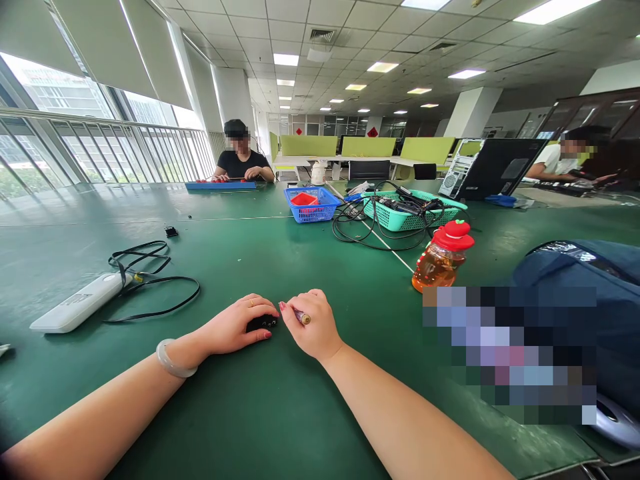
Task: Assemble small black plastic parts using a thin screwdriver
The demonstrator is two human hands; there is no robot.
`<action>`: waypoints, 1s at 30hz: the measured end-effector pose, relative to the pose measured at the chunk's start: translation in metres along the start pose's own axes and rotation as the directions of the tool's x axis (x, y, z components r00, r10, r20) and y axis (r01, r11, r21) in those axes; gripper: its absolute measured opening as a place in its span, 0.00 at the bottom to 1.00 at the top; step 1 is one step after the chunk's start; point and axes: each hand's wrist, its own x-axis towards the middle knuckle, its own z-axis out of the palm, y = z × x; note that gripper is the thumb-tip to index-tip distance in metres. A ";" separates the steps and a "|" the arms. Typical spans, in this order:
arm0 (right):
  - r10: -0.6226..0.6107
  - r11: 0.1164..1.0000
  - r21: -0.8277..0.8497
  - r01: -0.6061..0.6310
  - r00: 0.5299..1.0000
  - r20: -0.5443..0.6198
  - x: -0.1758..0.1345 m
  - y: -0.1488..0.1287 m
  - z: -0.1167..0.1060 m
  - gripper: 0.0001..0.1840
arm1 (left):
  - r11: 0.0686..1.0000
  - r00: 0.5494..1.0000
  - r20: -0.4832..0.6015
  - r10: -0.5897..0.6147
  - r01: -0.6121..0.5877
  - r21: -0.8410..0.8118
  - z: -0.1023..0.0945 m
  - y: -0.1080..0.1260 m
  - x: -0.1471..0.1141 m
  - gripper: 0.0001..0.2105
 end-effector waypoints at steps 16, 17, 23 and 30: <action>-0.028 0.999 0.019 0.028 0.999 0.016 -0.002 0.001 -0.001 0.19 | 0.995 0.995 0.024 -0.096 0.095 0.040 0.006 0.020 -0.014 0.11; -0.030 0.999 0.016 0.029 0.999 0.013 -0.002 0.001 -0.001 0.19 | 0.996 0.995 0.043 -0.086 0.085 0.027 0.004 0.024 -0.022 0.11; -0.028 0.999 0.018 0.027 0.999 0.017 -0.003 0.000 -0.001 0.19 | 0.989 0.981 0.133 -0.140 0.144 -0.021 -0.022 0.054 -0.097 0.11; -0.008 0.999 0.051 0.004 0.998 0.067 -0.003 -0.001 0.003 0.16 | 0.935 0.937 0.008 -0.349 0.347 0.076 -0.036 0.023 -0.187 0.12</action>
